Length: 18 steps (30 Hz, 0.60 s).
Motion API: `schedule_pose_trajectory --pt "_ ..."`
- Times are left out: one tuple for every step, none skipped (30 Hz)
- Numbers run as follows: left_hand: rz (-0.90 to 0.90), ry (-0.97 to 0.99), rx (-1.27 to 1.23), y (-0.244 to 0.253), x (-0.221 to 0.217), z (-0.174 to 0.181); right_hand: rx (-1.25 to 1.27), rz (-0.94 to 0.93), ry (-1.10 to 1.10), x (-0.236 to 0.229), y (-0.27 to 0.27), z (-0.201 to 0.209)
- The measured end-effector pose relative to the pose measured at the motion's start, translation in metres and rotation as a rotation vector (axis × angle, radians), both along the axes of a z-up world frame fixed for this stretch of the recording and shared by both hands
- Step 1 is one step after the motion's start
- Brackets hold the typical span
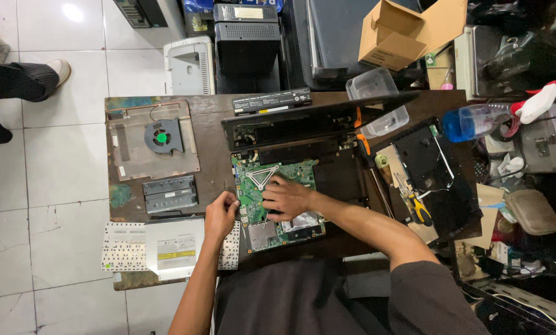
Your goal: The person works on a disassembled laptop on a cluttered workbench. They handle the motherboard, connect cables, and use a screwdriver to secure components. The person also handles a small circuit board and a brush.
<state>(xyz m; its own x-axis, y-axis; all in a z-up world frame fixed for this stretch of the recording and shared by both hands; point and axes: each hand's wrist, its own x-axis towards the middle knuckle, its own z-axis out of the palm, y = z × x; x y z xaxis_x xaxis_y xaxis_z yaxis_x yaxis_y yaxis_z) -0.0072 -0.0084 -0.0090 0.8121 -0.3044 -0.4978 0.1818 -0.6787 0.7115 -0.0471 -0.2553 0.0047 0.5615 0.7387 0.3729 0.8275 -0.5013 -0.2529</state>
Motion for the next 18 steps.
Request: schedule_pose_trajectory --pt "0.001 0.000 0.000 0.0003 -0.0004 0.0005 0.000 0.001 0.000 0.0004 0.0003 0.0005" --pt "0.009 0.008 -0.004 0.0005 -0.0008 0.0009 -0.008 0.001 -0.002 0.0007 0.0005 0.0010" --pt "0.015 0.016 -0.009 0.0007 -0.0013 0.0010 -0.017 0.000 -0.003 0.0005 0.0008 0.0013" --pt "0.014 0.017 -0.008 0.0013 -0.0014 0.0000 -0.017 -0.002 -0.003 0.0002 0.0018 -0.0002" --pt "0.004 0.014 -0.006 0.0012 -0.0009 -0.0009 -0.023 -0.004 0.000 0.0005 0.0020 -0.0014" --pt "-0.005 0.011 -0.004 0.0011 -0.0003 -0.0018 -0.030 -0.006 0.003 0.0009 0.0023 -0.0026" --pt "-0.006 0.011 -0.004 0.0005 -0.0003 0.0005 -0.029 -0.007 0.004 0.0008 0.0022 -0.0028" --pt "-0.006 0.011 -0.001 0.0000 -0.0002 0.0027 -0.024 -0.007 0.002 0.0007 0.0021 -0.0031" --pt "-0.009 0.012 0.001 -0.0012 -0.0003 0.0048 -0.020 -0.010 0.001 0.0000 0.0014 -0.0034" --pt "-0.011 0.013 0.001 -0.0009 -0.0008 0.0047 -0.020 -0.013 0.003 -0.0007 0.0017 -0.0009" --pt "-0.010 0.007 0.004 -0.0007 -0.0010 0.0046 -0.013 -0.013 0.008 -0.0004 0.0017 0.0018" --pt "-0.009 0.000 0.006 -0.0005 -0.0011 0.0046 -0.007 -0.013 0.013 -0.0001 0.0017 0.0044" --pt "-0.011 0.002 0.005 0.0001 -0.0015 0.0033 -0.008 -0.015 0.015 -0.0009 0.0015 0.0030" --pt "-0.015 0.003 0.007 0.0005 -0.0019 0.0022 -0.016 -0.013 0.015 -0.0018 0.0011 0.0016" --pt "-0.019 0.002 0.008 -0.0001 -0.0011 0.0012 -0.026 -0.012 0.013 -0.0017 -0.0002 0.0006" --pt "-0.023 0.002 0.005 -0.0010 -0.0012 0.0005 -0.028 -0.016 0.013 -0.0030 -0.0012 -0.0009" --pt "-0.018 -0.002 0.004 -0.0009 -0.0017 -0.0001 -0.040 -0.022 0.017 -0.0040 -0.0012 -0.0028" --pt "-0.013 -0.005 0.003 -0.0006 -0.0023 -0.0009 -0.051 -0.028 0.022 -0.0051 -0.0010 -0.0048"
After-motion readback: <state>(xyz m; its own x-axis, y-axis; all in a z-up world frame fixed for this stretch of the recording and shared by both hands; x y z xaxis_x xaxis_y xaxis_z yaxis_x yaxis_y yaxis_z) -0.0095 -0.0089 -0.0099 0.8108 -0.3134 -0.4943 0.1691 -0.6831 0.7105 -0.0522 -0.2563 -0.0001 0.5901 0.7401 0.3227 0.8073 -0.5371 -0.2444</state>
